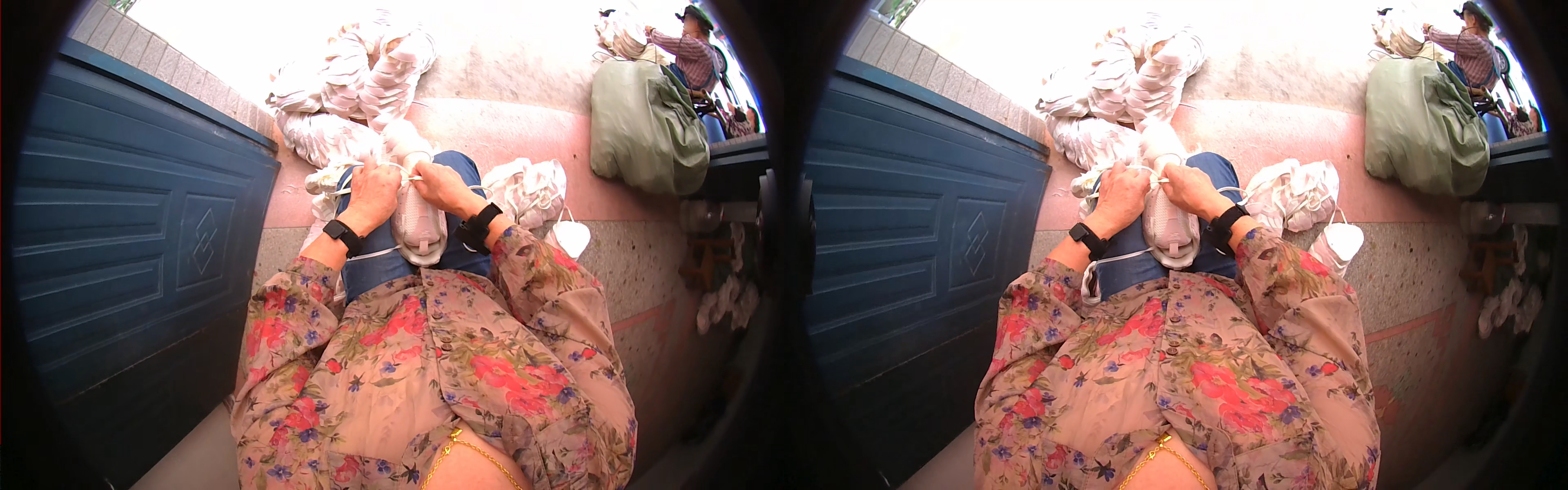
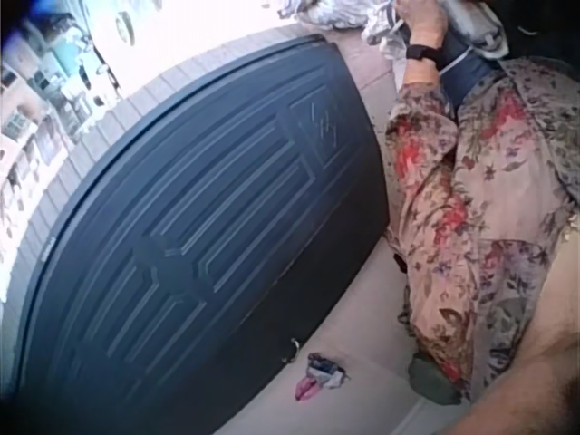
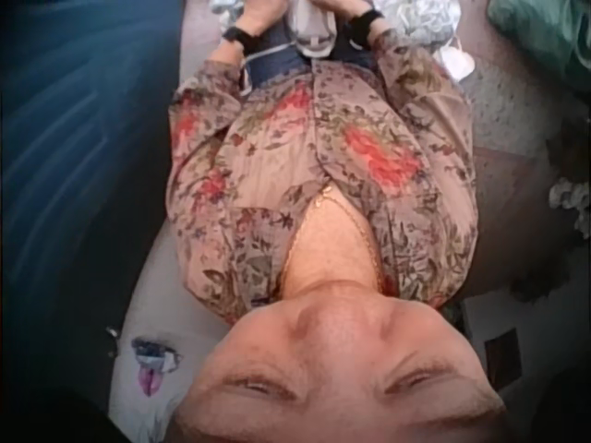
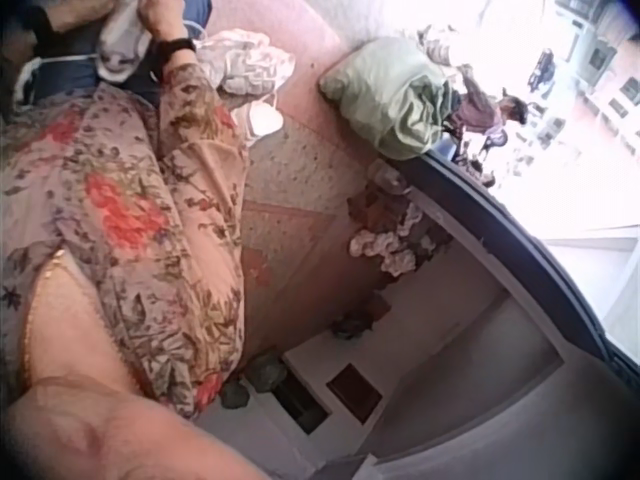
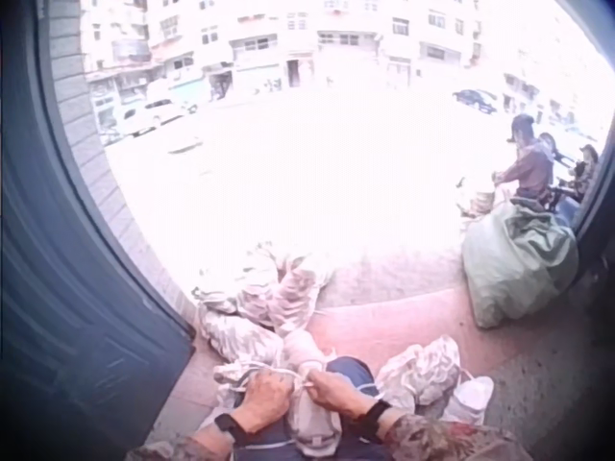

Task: Lacing white athletic shoes.

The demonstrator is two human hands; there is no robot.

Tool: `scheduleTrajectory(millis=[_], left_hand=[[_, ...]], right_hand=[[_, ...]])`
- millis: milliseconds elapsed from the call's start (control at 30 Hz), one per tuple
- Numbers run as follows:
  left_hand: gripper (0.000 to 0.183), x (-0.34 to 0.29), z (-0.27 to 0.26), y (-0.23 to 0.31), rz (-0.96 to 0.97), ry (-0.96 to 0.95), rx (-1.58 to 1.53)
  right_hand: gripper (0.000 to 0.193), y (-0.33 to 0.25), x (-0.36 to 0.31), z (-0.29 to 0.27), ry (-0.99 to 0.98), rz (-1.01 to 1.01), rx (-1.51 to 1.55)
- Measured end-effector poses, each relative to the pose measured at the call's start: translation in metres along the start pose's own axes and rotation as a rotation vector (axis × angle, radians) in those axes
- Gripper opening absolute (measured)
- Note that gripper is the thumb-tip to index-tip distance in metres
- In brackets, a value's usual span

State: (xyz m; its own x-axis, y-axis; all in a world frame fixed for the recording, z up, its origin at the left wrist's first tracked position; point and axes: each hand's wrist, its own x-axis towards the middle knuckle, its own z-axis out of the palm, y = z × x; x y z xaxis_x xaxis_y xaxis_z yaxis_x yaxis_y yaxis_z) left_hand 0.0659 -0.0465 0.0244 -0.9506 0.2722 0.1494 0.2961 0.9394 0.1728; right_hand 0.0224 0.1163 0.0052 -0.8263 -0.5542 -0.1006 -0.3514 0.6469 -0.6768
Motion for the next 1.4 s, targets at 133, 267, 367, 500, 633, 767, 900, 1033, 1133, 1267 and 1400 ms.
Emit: scheduleTrajectory(millis=[133, 267, 367, 500, 633, 767, 900, 1033, 1133, 1267, 1400], left_hand=[[0.011, 0.012, -0.002, 0.009, 0.170, -0.049, 0.128], [0.013, 0.010, 0.005, 0.003, 0.004, -0.061, 0.004], [0.017, 0.004, 0.003, 0.007, -0.066, 0.048, -0.069], [0.025, -0.002, -0.008, 0.014, -0.041, 0.037, -0.023], [0.024, 0.006, -0.009, 0.003, -0.174, -0.267, -0.149], [0.020, 0.008, -0.007, -0.007, -0.211, -0.341, -0.265], [0.021, 0.011, -0.012, -0.009, -0.199, -0.358, -0.314], [0.022, 0.012, -0.013, -0.012, -0.185, -0.390, -0.387], [0.021, 0.005, -0.007, -0.018, -0.170, -0.353, -0.476], [0.021, -0.004, -0.007, -0.009, -0.116, -0.236, -0.331], [0.017, -0.029, -0.021, 0.020, -0.009, 0.053, -0.317]], right_hand=[[0.015, 0.035, 0.006, 0.015, 0.162, -0.096, 0.158], [0.016, 0.010, -0.012, -0.038, -0.068, 0.645, 1.285], [0.018, 0.018, -0.028, -0.050, -0.041, 0.662, 1.331], [0.022, 0.004, -0.040, -0.044, -0.127, 0.484, 0.996], [0.027, -0.004, -0.022, 0.005, -0.049, 0.225, 0.443], [0.026, -0.024, -0.024, 0.016, 0.024, 0.200, 0.251], [0.022, -0.028, -0.031, 0.028, 0.136, 0.062, -0.083], [0.012, -0.022, -0.031, 0.036, 0.147, -0.070, -0.263], [0.008, -0.023, -0.031, 0.037, 0.195, -0.167, -0.312], [0.007, -0.027, -0.035, 0.032, 0.196, -0.180, -0.318], [0.008, -0.027, -0.061, -0.008, -0.103, -0.100, -0.276]])
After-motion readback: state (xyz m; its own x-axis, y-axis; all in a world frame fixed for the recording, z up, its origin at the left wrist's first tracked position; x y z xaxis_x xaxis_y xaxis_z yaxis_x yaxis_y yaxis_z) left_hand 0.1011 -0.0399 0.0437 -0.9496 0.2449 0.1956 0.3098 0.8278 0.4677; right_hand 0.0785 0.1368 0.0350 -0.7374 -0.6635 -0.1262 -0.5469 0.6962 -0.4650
